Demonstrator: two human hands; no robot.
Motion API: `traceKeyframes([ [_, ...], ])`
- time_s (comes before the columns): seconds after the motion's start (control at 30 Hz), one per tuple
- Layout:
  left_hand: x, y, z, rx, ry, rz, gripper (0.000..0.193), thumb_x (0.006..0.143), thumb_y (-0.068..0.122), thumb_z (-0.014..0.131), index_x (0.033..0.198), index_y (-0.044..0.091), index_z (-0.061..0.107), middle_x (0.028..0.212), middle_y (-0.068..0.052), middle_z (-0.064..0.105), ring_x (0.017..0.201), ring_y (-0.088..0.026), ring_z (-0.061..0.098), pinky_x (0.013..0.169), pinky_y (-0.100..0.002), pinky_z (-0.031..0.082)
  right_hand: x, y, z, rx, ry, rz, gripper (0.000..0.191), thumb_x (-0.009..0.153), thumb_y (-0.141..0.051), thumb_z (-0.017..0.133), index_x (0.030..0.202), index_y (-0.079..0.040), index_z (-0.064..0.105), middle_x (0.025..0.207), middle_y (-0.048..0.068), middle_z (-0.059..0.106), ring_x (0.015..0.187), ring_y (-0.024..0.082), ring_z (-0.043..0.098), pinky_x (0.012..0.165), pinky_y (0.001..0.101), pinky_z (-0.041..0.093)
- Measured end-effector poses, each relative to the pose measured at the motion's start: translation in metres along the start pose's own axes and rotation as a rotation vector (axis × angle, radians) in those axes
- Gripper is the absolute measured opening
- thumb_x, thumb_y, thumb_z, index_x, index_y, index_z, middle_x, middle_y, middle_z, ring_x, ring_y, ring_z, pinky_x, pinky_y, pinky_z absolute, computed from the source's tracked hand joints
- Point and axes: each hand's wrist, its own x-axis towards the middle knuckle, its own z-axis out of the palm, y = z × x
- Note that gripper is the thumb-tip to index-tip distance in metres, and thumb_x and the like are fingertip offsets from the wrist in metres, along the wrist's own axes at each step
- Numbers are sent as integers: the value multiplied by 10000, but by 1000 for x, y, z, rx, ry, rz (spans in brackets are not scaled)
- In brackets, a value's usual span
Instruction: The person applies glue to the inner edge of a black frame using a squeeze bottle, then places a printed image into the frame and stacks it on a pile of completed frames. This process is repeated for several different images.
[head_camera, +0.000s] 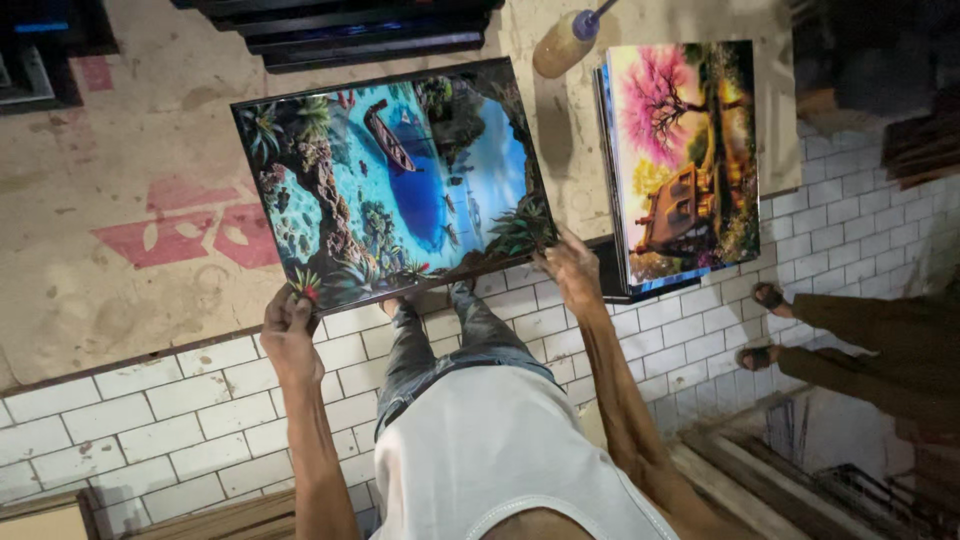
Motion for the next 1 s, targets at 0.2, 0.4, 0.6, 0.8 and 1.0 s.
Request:
traceKeyframes([
  [0.2,1,-12,-12,-28,35,-66,419,1014,16,607,1431,-8,580,1102,0,690,940,-53,661,836,-263,597,4,8,11,191,36,19,652,859,30,675,1469,95,457,1179,147,717,1019,224,733,949,392,614],
  [0.4,-4,-10,-13,-102,-6,-43,512,969,-56,596,1475,-10,531,1178,-41,707,977,-81,688,899,-318,620,6,5,9,172,99,20,585,900,52,670,1458,92,501,1166,156,711,979,227,723,895,389,627],
  [0.6,-9,1,-2,-62,44,-103,454,975,-52,566,1428,-40,542,1241,-90,714,1039,-129,722,907,-332,622,9,6,11,138,112,30,548,909,15,665,1435,66,521,1109,151,725,939,224,736,862,382,639],
  [0.8,-9,32,5,1322,92,801,490,890,141,843,1341,81,663,1263,-152,706,1151,-309,685,1030,-430,533,0,-31,12,-1088,271,-260,419,885,-161,795,1289,-76,727,1086,96,771,905,187,727,775,348,590],
  [1.0,18,41,28,1072,82,450,568,770,175,859,1285,32,667,1109,-193,670,949,-357,673,831,-443,543,29,-42,34,-1109,167,-208,534,794,-321,850,1268,-131,695,925,120,771,887,255,756,784,405,583],
])
